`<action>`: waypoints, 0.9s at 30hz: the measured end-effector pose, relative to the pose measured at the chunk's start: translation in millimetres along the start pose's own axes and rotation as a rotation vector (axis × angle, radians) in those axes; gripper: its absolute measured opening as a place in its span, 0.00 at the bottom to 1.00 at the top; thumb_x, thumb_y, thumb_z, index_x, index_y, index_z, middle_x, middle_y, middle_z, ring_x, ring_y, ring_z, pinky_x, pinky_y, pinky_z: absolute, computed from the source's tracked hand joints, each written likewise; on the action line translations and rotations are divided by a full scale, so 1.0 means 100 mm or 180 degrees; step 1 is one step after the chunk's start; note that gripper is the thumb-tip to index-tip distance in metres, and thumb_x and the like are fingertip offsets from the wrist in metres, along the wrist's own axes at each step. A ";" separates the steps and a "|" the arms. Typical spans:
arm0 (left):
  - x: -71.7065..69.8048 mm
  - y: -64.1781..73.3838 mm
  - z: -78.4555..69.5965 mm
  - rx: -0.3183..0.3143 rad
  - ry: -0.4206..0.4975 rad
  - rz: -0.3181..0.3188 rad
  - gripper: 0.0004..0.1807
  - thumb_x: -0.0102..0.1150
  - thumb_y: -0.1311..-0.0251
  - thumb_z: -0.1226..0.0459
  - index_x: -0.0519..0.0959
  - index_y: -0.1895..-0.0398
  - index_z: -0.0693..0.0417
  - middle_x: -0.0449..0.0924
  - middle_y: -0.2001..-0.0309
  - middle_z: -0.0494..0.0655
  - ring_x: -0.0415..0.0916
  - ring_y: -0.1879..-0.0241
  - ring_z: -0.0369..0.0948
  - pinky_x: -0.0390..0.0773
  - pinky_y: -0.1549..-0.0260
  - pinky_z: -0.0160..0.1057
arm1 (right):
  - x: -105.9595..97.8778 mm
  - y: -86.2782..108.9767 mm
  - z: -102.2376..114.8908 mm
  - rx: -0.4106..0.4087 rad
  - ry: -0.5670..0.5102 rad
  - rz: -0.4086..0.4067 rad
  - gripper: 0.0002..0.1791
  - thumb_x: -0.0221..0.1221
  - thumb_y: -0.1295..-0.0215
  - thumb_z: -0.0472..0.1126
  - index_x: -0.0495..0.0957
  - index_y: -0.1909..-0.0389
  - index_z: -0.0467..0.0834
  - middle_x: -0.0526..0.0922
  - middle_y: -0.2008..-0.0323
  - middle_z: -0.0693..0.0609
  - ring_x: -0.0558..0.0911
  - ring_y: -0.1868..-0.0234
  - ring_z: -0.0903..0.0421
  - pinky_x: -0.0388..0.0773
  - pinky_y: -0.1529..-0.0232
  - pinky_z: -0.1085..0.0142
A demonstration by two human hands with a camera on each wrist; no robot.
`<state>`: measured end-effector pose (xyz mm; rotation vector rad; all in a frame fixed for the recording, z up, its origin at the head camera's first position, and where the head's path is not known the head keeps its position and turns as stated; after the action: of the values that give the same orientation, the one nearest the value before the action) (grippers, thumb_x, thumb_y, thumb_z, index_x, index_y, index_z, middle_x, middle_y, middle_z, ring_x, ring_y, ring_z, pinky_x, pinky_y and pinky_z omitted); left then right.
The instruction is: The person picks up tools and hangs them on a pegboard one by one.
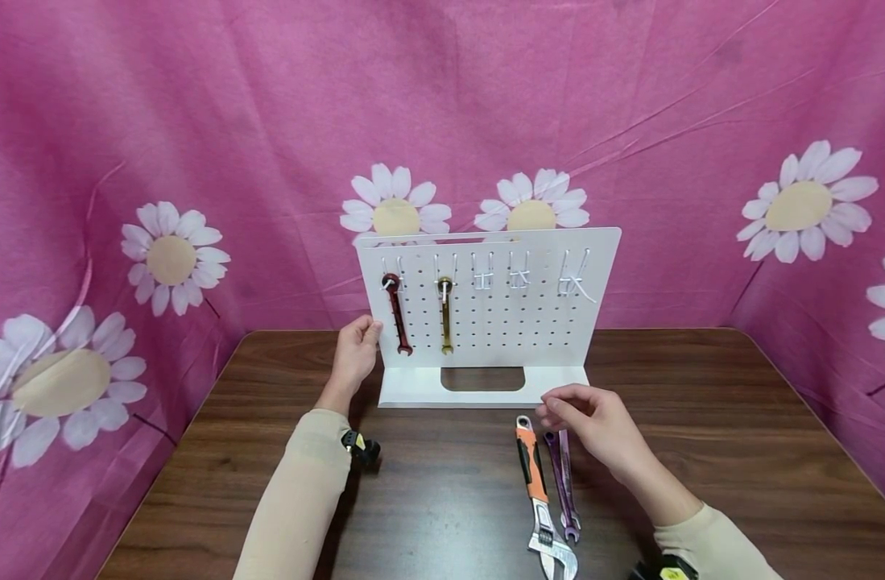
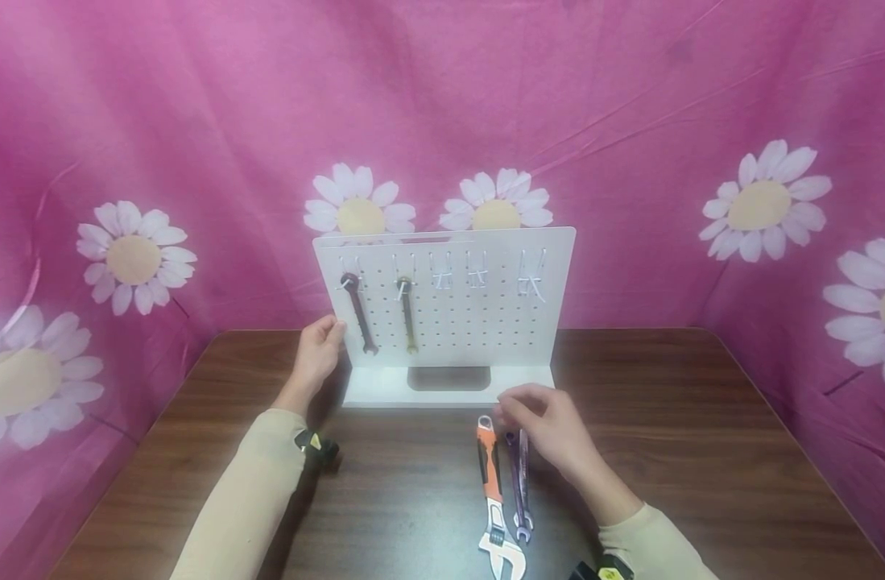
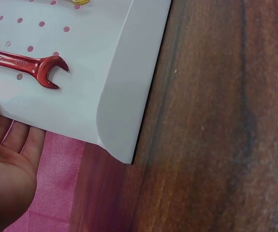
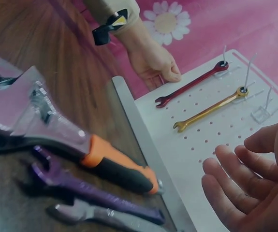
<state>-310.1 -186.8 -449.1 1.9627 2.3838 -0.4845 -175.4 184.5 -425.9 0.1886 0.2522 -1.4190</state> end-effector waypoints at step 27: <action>-0.01 0.00 0.01 0.0013 -0.0007 0.0042 0.15 0.53 0.18 0.68 0.76 0.65 0.72 0.61 0.82 0.36 0.57 0.80 0.30 0.58 0.79 0.30 | -0.08 0.21 -0.35 0.0616 0.0206 -0.0036 0.11 0.64 0.26 0.31 0.83 0.51 0.25 0.91 0.65 0.40 0.88 0.70 0.55 0.89 0.67 0.61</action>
<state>-310.1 -188.2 -449.5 1.9769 2.3689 -0.4911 -157.6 204.6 -457.8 0.3930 0.1689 -1.4500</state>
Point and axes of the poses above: each hand's wrist, its own y-axis away from the middle knuckle, its own x-axis out of the palm, z = x × y, the point moved 2 cm from there along -y, towards the middle knuckle
